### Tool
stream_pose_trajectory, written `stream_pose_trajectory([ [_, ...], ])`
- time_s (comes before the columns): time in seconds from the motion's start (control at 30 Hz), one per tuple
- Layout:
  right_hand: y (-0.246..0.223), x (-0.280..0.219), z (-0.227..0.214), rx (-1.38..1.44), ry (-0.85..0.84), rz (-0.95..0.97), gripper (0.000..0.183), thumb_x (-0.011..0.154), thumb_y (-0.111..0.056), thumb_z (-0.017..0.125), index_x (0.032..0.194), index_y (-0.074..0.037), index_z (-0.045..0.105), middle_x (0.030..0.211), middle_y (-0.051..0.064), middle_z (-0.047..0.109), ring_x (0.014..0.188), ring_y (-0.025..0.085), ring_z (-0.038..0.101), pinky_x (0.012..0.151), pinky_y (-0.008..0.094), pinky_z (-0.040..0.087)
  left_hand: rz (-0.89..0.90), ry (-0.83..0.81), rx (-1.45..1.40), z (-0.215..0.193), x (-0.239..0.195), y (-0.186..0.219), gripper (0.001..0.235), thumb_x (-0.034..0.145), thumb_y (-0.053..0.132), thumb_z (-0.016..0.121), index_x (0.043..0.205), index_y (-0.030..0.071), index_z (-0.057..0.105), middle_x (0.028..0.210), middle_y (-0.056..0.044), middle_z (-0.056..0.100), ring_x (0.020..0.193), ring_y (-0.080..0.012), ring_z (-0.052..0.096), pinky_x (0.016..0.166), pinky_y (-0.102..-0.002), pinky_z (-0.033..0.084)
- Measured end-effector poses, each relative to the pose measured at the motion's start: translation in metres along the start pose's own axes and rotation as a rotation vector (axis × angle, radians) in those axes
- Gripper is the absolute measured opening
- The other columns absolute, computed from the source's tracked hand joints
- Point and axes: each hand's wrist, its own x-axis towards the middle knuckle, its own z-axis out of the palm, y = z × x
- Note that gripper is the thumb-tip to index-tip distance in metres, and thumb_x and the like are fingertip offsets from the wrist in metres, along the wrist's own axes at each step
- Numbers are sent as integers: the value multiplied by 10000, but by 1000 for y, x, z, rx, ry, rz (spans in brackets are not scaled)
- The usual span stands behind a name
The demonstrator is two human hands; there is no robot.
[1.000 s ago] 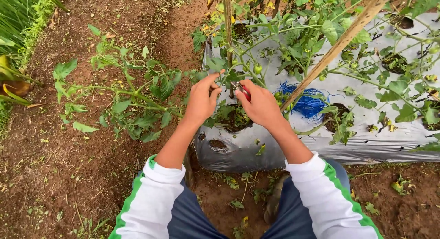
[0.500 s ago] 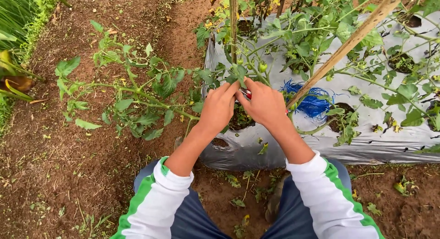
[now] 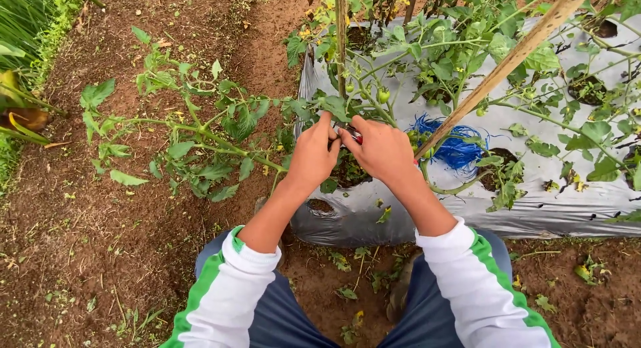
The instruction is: Pruning tomato plants in a field using hand shears to remove suckers and excess foliage.
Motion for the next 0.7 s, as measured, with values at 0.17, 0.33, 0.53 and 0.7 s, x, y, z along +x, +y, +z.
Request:
stream_pose_trajectory([
  [0.17,-5,-2,3,-10,9,-46,427,1103,-508,484,975,-136,651,707,62,641,644,315,720,615,497,604,-182,-59,-187,-29,6,19,567,968,-76,631,1488,-116,408,921,-183,641,853,-316,718,677,-470,603],
  [0.33,21,3,9,135,11,53,377,1092,-464,488,1153,-126,641,782,93,650,705,289,714,608,465,578,-288,-59,-298,-27,9,-1,534,993,13,668,1490,-42,482,921,-141,704,820,-226,708,698,-401,592],
  [0.53,28,5,34,173,8,19,404,1098,-393,507,1283,-49,611,865,154,662,771,314,727,614,470,582,-347,-76,-386,-13,8,-19,364,989,61,699,1351,43,669,884,-98,756,739,-162,724,641,-335,572],
  [0.7,18,6,32,237,-2,-24,391,1110,-362,489,1266,-15,580,895,193,638,793,330,709,632,499,567,-347,-78,-434,-12,7,-19,355,987,51,698,1340,27,677,894,-124,766,714,-158,723,623,-328,563],
])
